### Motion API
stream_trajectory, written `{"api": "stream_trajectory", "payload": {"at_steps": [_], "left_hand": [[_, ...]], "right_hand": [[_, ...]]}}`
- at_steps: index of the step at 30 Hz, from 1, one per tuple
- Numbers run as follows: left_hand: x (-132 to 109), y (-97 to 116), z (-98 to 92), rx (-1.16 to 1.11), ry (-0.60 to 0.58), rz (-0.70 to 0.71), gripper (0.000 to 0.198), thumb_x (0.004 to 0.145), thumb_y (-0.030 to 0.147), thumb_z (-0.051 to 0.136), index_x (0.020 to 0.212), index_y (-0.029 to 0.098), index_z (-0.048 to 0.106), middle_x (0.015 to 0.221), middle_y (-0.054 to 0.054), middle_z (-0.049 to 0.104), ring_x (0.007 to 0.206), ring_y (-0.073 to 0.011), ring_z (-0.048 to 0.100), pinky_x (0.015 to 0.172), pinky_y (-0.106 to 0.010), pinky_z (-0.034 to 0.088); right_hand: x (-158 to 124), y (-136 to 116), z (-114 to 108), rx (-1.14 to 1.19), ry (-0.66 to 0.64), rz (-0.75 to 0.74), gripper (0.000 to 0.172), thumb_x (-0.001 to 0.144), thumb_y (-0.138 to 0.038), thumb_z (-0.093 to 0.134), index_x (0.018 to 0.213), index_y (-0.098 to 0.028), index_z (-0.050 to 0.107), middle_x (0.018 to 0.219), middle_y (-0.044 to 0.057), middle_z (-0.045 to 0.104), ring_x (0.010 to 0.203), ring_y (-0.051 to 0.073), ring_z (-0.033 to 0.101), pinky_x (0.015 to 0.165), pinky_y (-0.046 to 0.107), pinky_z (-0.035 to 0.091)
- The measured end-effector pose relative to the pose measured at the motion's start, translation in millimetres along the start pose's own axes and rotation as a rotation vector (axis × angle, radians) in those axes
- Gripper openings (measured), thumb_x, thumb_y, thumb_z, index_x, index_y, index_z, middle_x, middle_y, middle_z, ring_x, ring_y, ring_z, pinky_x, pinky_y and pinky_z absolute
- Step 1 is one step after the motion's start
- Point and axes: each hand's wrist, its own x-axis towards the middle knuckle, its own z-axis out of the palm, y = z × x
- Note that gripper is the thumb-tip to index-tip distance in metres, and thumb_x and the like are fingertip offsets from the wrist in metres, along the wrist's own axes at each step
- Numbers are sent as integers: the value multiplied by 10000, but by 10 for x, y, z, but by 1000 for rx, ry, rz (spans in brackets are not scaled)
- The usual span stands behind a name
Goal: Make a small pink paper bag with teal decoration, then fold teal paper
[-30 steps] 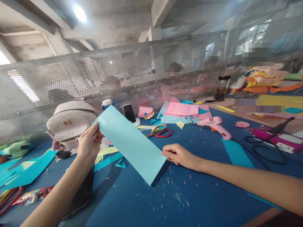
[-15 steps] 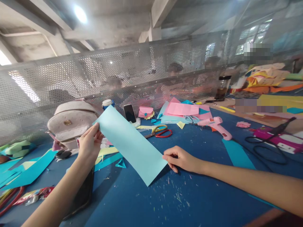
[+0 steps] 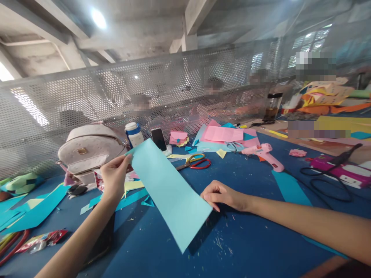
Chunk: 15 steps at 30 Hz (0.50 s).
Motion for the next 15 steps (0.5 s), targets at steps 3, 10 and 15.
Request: {"api": "stream_trajectory", "payload": {"at_steps": [3, 10, 15], "left_hand": [[-139, -47, 87, 18, -97, -41, 292, 618, 354, 811, 800, 132, 755, 585, 28, 647, 506, -93, 549, 508, -210, 480], [-373, 8, 209, 4, -228, -142, 294, 642, 404, 795, 690, 130, 701, 548, 40, 557, 497, -75, 488, 502, -201, 458], [-403, 73, 221, -30, -233, -209, 306, 619, 396, 819, 695, 127, 694, 521, 51, 531, 484, -62, 477, 491, -180, 441]], "right_hand": [[13, -11, 27, 99, 7, 18, 390, 895, -473, 562, 681, -152, 505, 724, 68, 690, 484, 83, 543, 447, 198, 364], [48, 29, 35, 156, 64, 28, 370, 932, -484, 516, 1134, -208, 373, 935, 89, 704, 572, 124, 659, 458, 187, 369], [52, 118, 15, -47, 285, 7, 414, 891, -439, 600, 1214, -220, 460, 860, -10, 555, 594, 74, 522, 517, 195, 421]]}}
